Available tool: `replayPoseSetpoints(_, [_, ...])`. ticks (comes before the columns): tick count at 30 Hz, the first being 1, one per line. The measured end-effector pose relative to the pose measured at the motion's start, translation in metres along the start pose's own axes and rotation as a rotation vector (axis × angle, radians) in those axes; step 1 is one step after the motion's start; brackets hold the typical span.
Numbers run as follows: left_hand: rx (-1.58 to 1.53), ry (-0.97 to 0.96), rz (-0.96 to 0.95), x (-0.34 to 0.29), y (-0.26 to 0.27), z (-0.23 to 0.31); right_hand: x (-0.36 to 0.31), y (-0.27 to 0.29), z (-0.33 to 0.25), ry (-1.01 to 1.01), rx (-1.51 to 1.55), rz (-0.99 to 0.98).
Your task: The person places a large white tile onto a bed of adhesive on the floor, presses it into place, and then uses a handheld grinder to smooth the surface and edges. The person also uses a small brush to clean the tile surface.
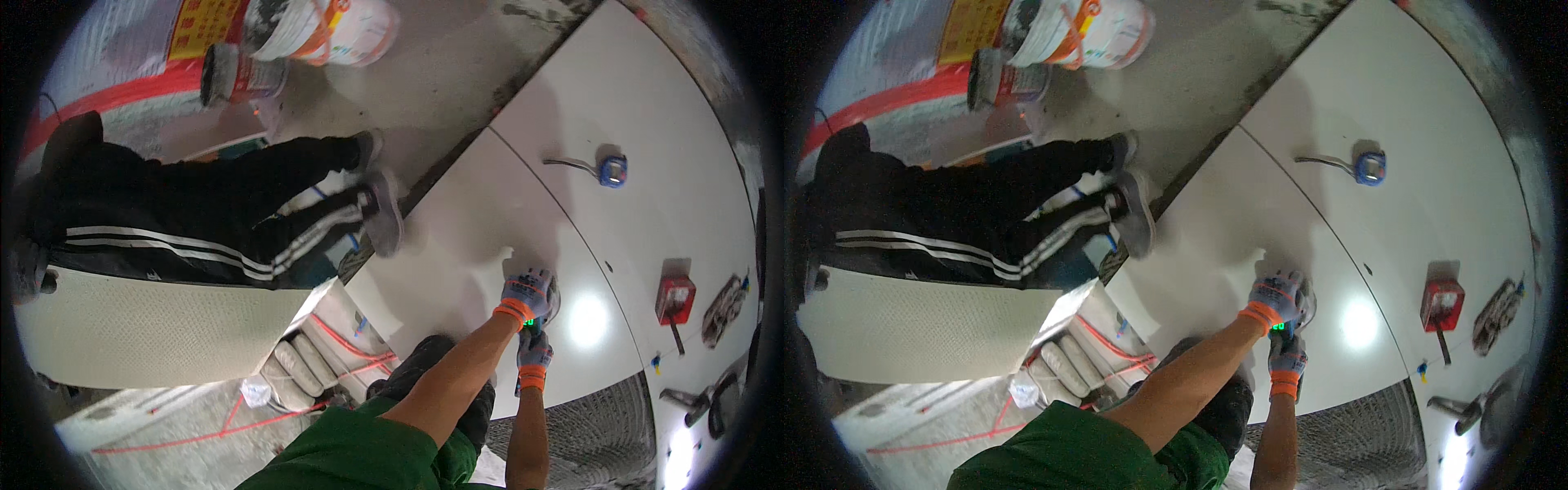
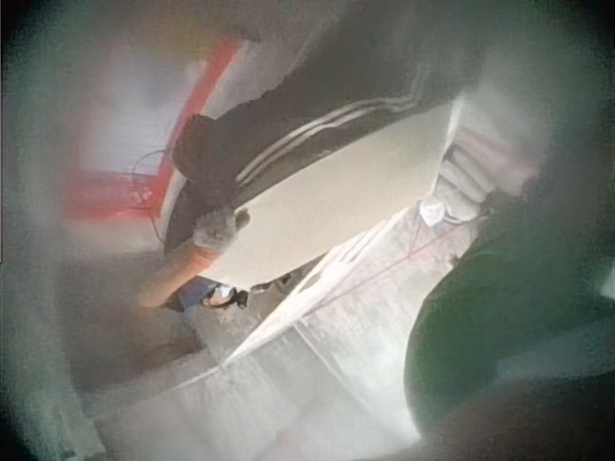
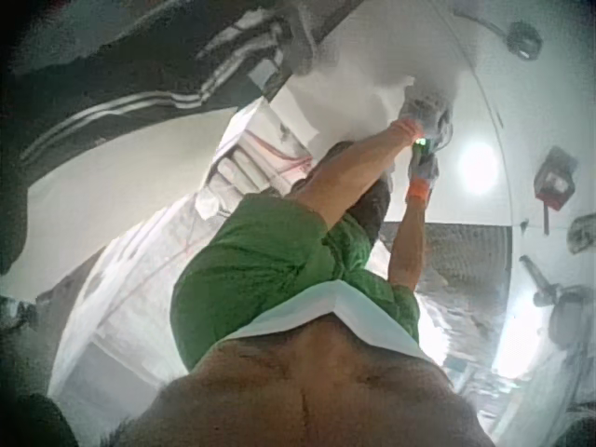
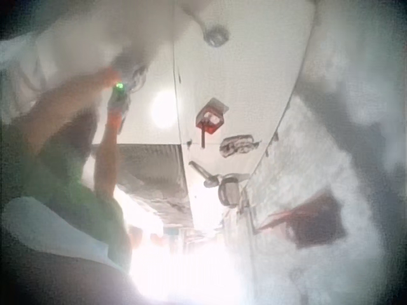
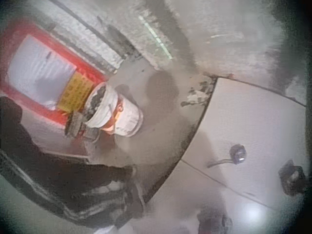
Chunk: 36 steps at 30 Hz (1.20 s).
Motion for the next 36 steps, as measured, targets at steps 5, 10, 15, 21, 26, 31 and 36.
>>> replayPoseSetpoints(5, [-0.046, -0.001, -0.002, 0.0, -0.001, 0.002, -0.001, -0.004, 0.013, -0.057, -0.028, -0.048])
replayPoseSetpoints(10, [-0.056, 0.003, 0.039, 0.001, -0.005, 0.0, 0.002, -0.016, 0.054, -0.062, -0.108, -0.076])
replayPoseSetpoints(15, [-0.078, 0.016, -0.023, 0.002, -0.009, -0.001, 0.005, -0.021, 0.079, 0.026, -0.28, -0.086])
replayPoseSetpoints(21, [-0.064, 0.007, -0.064, 0.003, -0.005, 0.0, 0.002, -0.018, 0.073, -0.037, -0.136, -0.073])
replayPoseSetpoints(26, [-0.061, -0.015, -0.025, 0.002, 0.001, 0.002, 0.006, -0.014, 0.063, -0.117, -0.111, -0.094])
replayPoseSetpoints(31, [-0.092, 0.041, -0.038, 0.0, -0.001, 0.0, 0.005, -0.012, 0.053, -0.182, -0.074, -0.148])
replayPoseSetpoints(36, [-0.109, 0.05, -0.02, 0.003, -0.005, -0.002, 0.002, -0.015, 0.036, -0.002, 0.238, 0.0])
Point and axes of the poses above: each hand's wrist, its own x-axis towards the middle knuckle, its own y-axis out of the back of the hand, z = x × y, the point moved 3 cm from there along x, towards the middle knuckle, and after that the axes turned 1 degree about y, right-handed, at the moved point
